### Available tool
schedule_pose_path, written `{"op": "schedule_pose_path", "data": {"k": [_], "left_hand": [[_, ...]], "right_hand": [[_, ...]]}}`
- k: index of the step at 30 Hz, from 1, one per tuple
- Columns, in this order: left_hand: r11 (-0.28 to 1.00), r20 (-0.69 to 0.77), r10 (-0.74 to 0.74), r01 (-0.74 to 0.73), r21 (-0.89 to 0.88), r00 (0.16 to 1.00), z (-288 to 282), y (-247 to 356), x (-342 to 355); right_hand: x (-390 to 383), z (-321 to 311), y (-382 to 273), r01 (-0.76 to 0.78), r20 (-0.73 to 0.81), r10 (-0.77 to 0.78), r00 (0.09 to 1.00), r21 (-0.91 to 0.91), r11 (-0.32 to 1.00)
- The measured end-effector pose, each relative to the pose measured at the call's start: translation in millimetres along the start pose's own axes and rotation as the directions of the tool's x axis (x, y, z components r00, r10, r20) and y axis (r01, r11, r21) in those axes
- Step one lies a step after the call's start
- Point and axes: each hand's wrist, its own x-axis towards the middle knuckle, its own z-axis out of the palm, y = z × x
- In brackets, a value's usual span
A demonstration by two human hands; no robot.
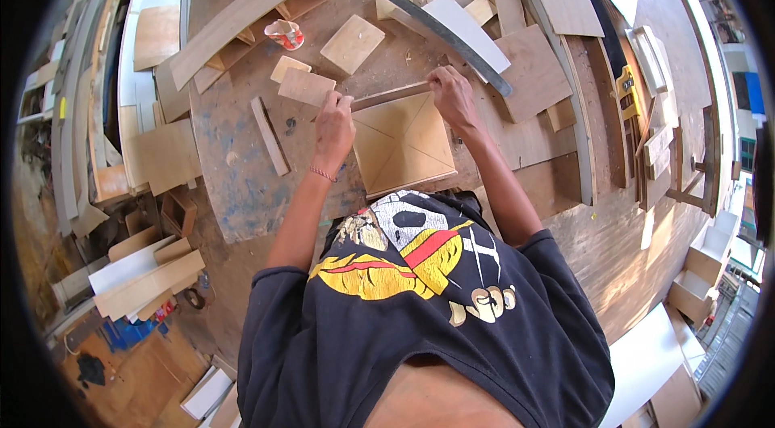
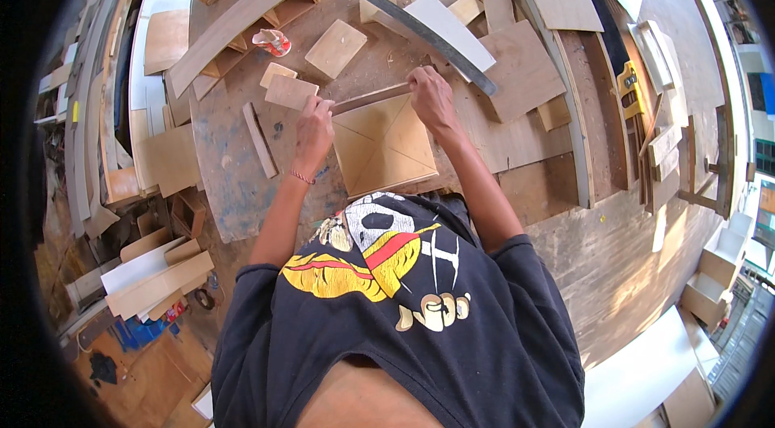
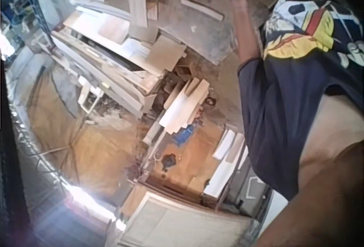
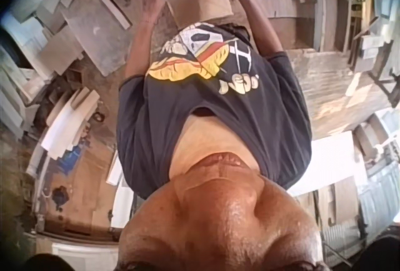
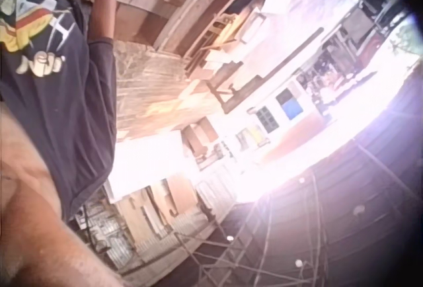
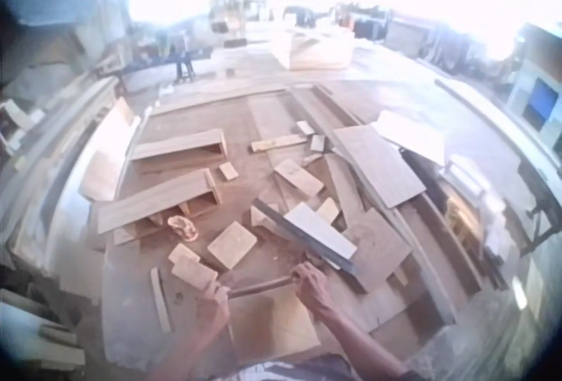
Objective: The person uses a straightedge to mark lines on a square wood piece, applies glue to small rectangular wood strips, and positions the strips onto the marked lines of the square piece.
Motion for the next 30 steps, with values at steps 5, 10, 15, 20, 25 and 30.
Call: {"op": "schedule_pose_path", "data": {"k": [5,10,15,20,25,30], "left_hand": [[0.998,0.001,-0.005,0.005,-0.061,1.000,-9.5,6.8,-9.4],[0.998,0.027,-0.029,0.030,-0.061,0.999,-12.4,9.8,-13.8],[0.998,-0.036,-0.025,0.023,-0.056,0.999,-8.8,8.8,-15.2],[0.999,0.003,-0.020,0.020,-0.035,1.000,-3.4,-0.6,-12.9],[1.000,0.054,0.005,-0.004,-0.019,0.999,-3.1,-6.7,-9.9],[0.999,0.038,0.045,-0.046,0.026,0.998,-3.6,-3.6,-12.3]], "right_hand": [[-10.6,-5.5,-2.6,0.037,-0.013,-0.036,0.999,0.075,0.996],[-17.7,-5.4,-0.7,0.019,-0.010,-0.017,1.000,0.146,0.989],[-15.7,-8.8,-6.8,0.023,0.026,-0.024,0.999,0.047,0.999],[-13.2,-5.5,-2.4,0.063,0.093,-0.064,0.994,0.019,0.998],[2.9,-7.6,-3.4,0.051,-0.009,-0.052,0.999,-0.109,0.993],[22.0,-4.4,2.1,0.056,-0.186,-0.111,0.976,-0.281,0.958]]}}
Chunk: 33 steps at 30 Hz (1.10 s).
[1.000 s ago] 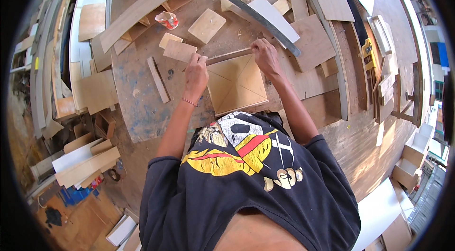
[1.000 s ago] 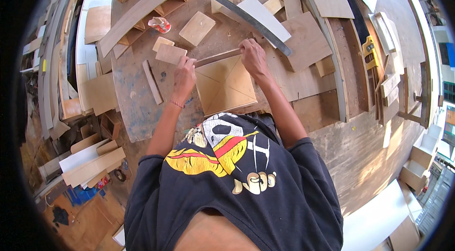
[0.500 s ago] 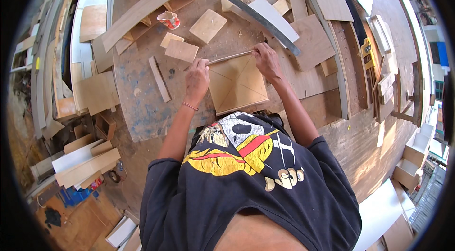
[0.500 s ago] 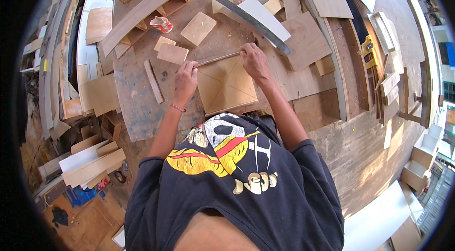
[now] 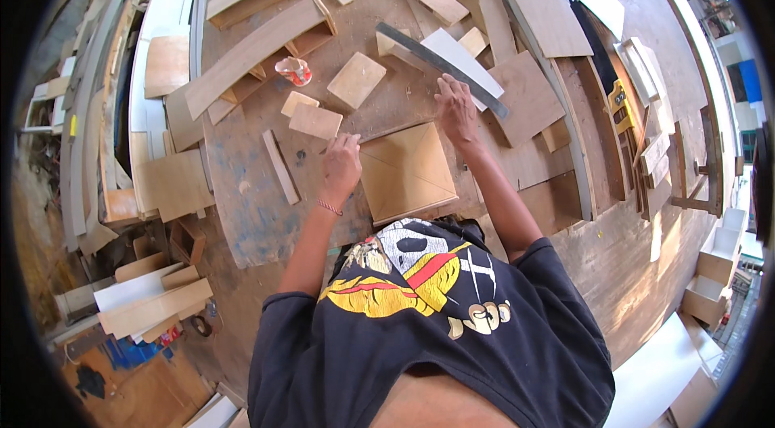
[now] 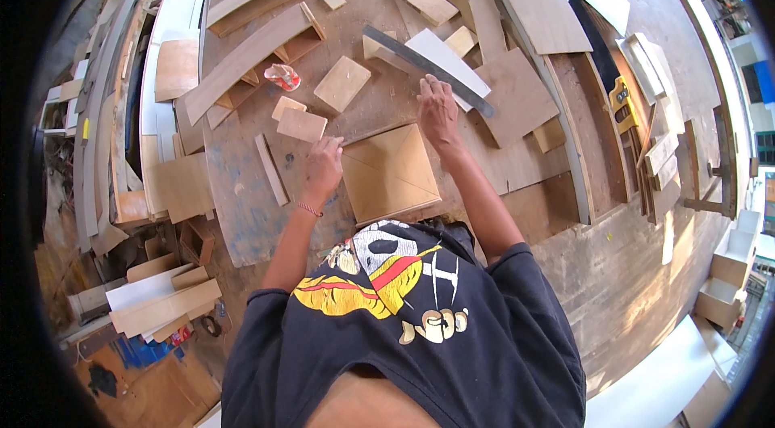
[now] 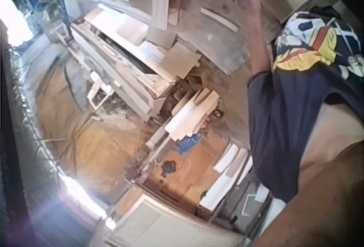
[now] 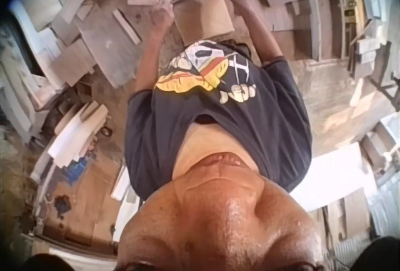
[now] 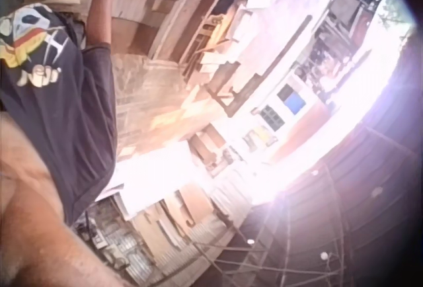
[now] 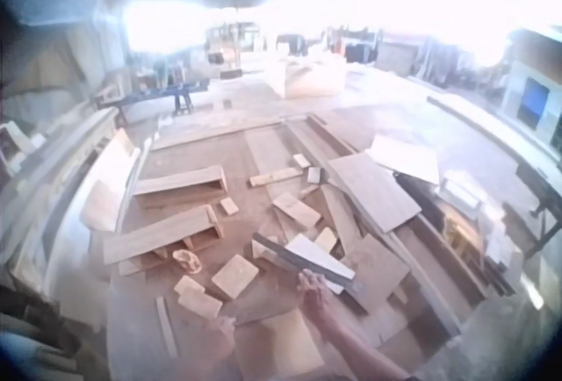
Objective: The person uses a straightedge to mark lines on a square wood piece, applies glue to small rectangular wood strips, and positions the strips onto the marked lines of the square piece.
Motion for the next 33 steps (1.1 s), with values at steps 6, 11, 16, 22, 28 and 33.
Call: {"op": "schedule_pose_path", "data": {"k": [6,11,16,22,28,33], "left_hand": [[0.999,0.015,0.041,-0.041,0.006,0.999,-3.0,9.3,8.8],[1.000,0.010,0.009,-0.009,0.010,1.000,-4.0,1.5,2.4],[0.999,0.015,0.046,-0.046,0.002,0.999,-4.6,13.5,12.2],[0.999,0.083,0.036,-0.033,-0.033,0.996,-7.6,15.9,10.9],[0.998,0.048,0.045,-0.042,-0.046,0.998,1.3,7.0,6.6],[0.997,0.074,0.071,-0.069,-0.034,0.995,-3.5,23.4,14.5]], "right_hand": [[5.4,9.0,9.4,0.084,-0.035,-0.089,0.995,-0.118,0.989],[7.1,21.7,-4.0,0.145,-0.077,-0.166,0.983,-0.225,0.963],[11.7,20.0,-2.0,0.112,-0.010,-0.122,0.992,-0.342,0.933],[14.9,23.3,5.3,0.158,0.018,-0.163,0.986,-0.381,0.911],[27.5,19.9,4.9,0.270,0.064,-0.265,0.962,-0.375,0.887],[28.6,22.6,9.1,0.220,0.052,-0.219,0.974,-0.418,0.881]]}}
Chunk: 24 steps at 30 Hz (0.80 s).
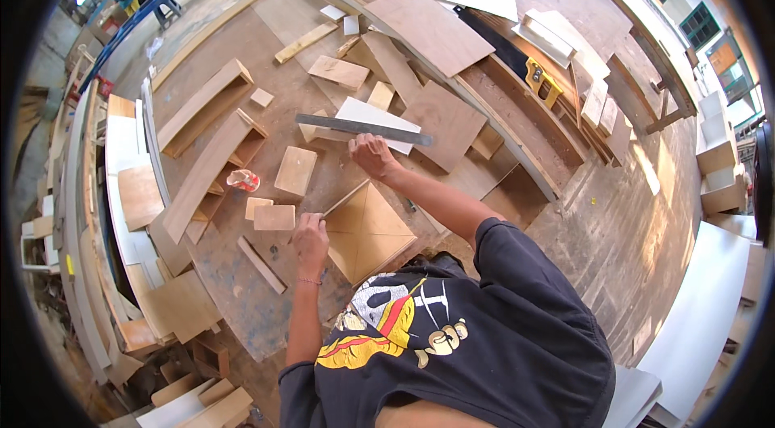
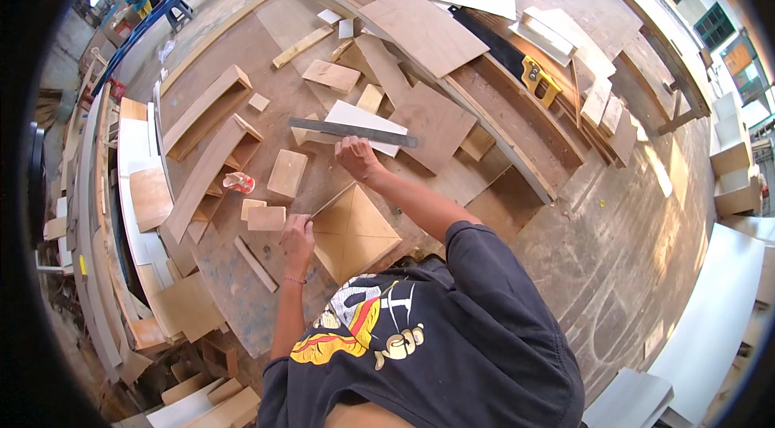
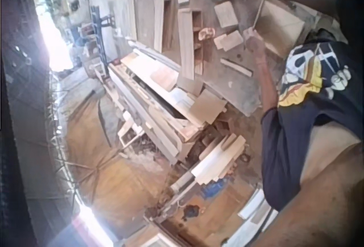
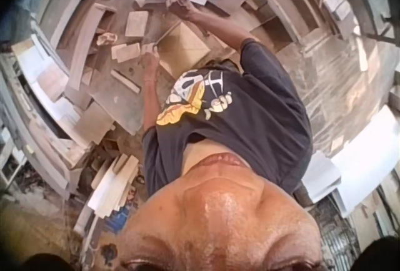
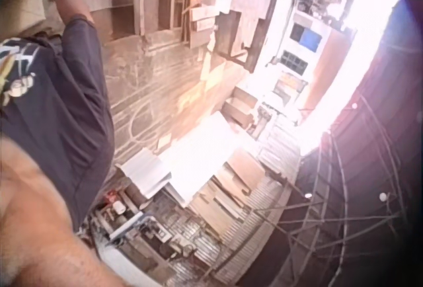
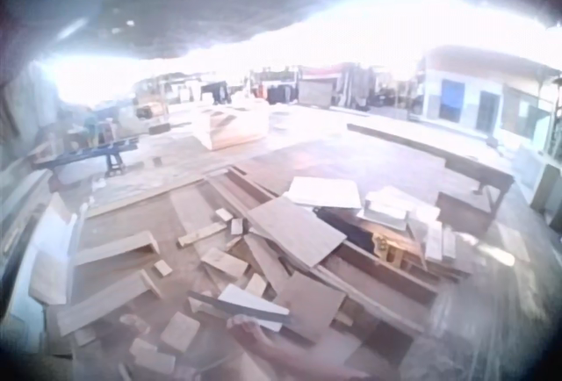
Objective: The person uses a straightedge to mark lines on a square wood piece, applies glue to small rectangular wood strips, and positions the strips onto the marked lines of the square piece.
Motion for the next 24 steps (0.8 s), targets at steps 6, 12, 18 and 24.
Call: {"op": "schedule_pose_path", "data": {"k": [6,12,18,24], "left_hand": [[0.999,-0.023,0.010,-0.009,0.043,1.000,1.5,-1.0,2.3],[1.000,-0.017,-0.010,0.010,0.015,1.000,0.5,4.7,6.3],[1.000,-0.046,-0.006,0.007,0.019,0.999,6.3,-3.6,6.8],[0.998,-0.075,-0.045,0.042,-0.043,0.996,7.2,-1.7,7.3]], "right_hand": [[2.3,-2.2,-4.4,-0.056,-0.029,0.056,0.998,0.002,0.998],[4.6,-3.6,-0.8,-0.279,0.058,0.273,0.960,0.251,0.927],[-10.1,-48.9,2.3,-0.536,0.465,0.278,0.841,0.785,0.309],[-19.6,-51.3,0.4,-0.708,0.727,0.052,0.685,0.680,-0.190]]}}
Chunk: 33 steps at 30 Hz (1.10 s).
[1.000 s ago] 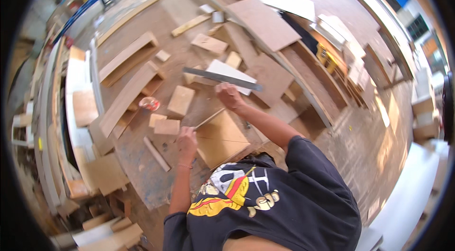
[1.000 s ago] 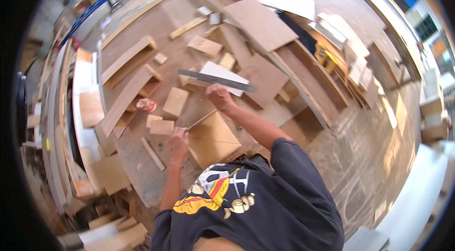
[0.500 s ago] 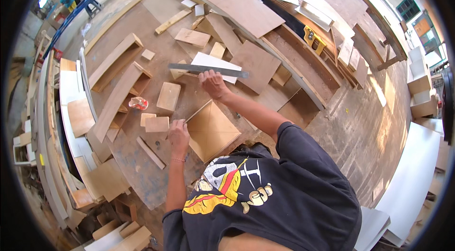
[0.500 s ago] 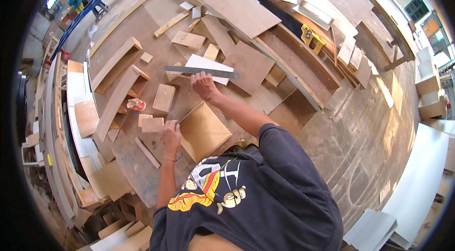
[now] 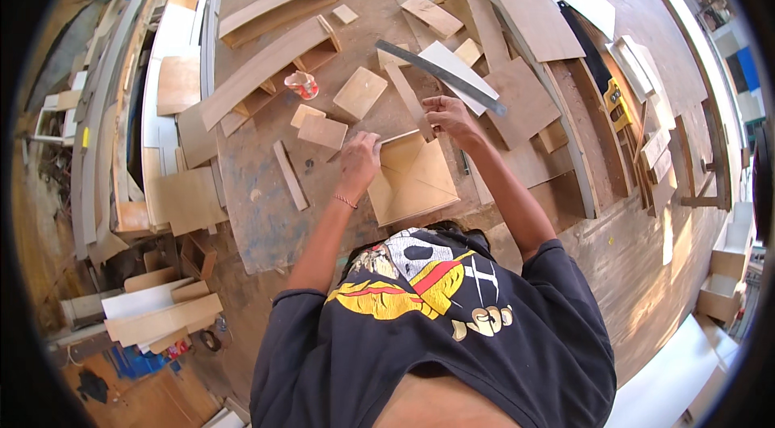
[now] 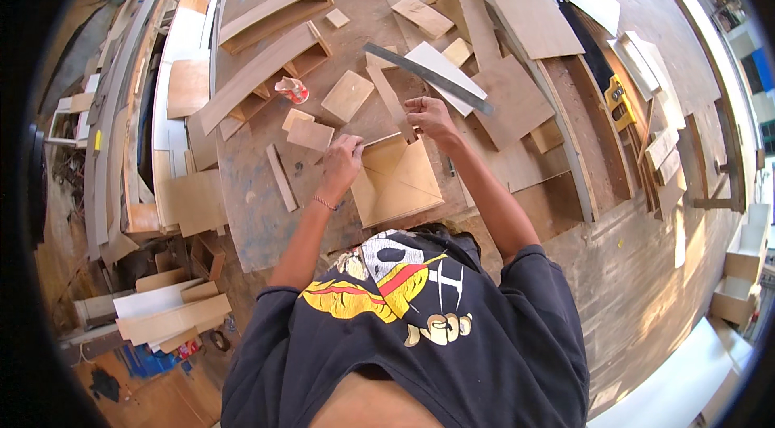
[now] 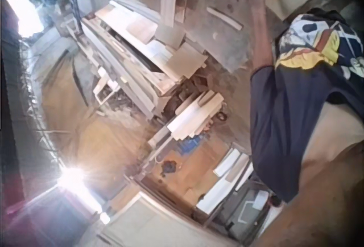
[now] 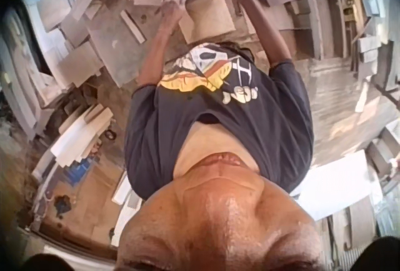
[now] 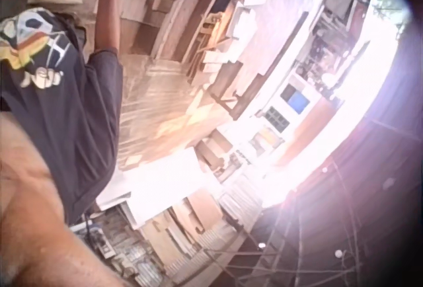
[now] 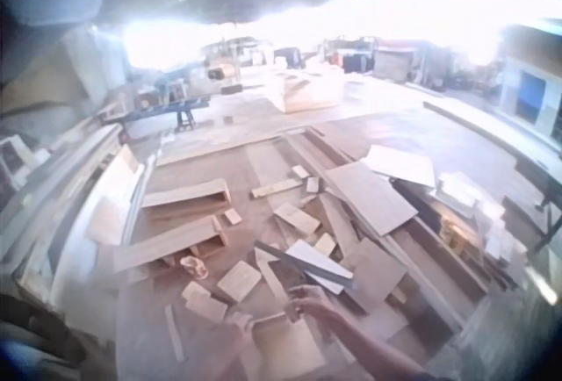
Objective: The person uses a straightedge to mark lines on a square wood piece, applies glue to small rectangular wood strips, and positions the strips onto the marked lines of the square piece.
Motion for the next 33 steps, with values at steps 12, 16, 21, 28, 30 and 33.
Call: {"op": "schedule_pose_path", "data": {"k": [12,16,21,28,30,33], "left_hand": [[0.876,-0.147,-0.315,0.228,-0.425,0.938,-14.1,0.7,-25.0],[0.906,-0.406,-0.419,0.343,-0.248,0.812,-30.7,-9.5,-49.0],[0.718,-0.613,-0.465,0.677,0.162,0.639,-49.7,-56.8,-84.6],[0.665,-0.346,-0.708,0.747,-0.030,0.616,-62.6,-83.3,-102.5],[0.675,-0.346,-0.731,0.696,-0.244,0.588,-62.1,-83.7,-111.6],[0.658,-0.338,-0.753,0.638,-0.400,0.564,-54.8,-89.1,-123.6]], "right_hand": [[-10.5,36.0,5.6,-0.065,0.238,0.050,0.970,0.056,0.996],[-27.2,67.0,9.0,-0.074,0.283,0.062,0.957,0.031,0.997],[-46.8,123.9,21.3,0.014,0.339,-0.006,0.941,-0.022,1.000],[-53.6,175.2,55.6,0.205,0.313,-0.111,0.943,-0.285,0.937],[-53.8,182.1,60.2,0.233,0.315,-0.125,0.941,-0.336,0.912],[-56.6,188.8,60.5,0.252,0.334,-0.128,0.934,-0.361,0.898]]}}
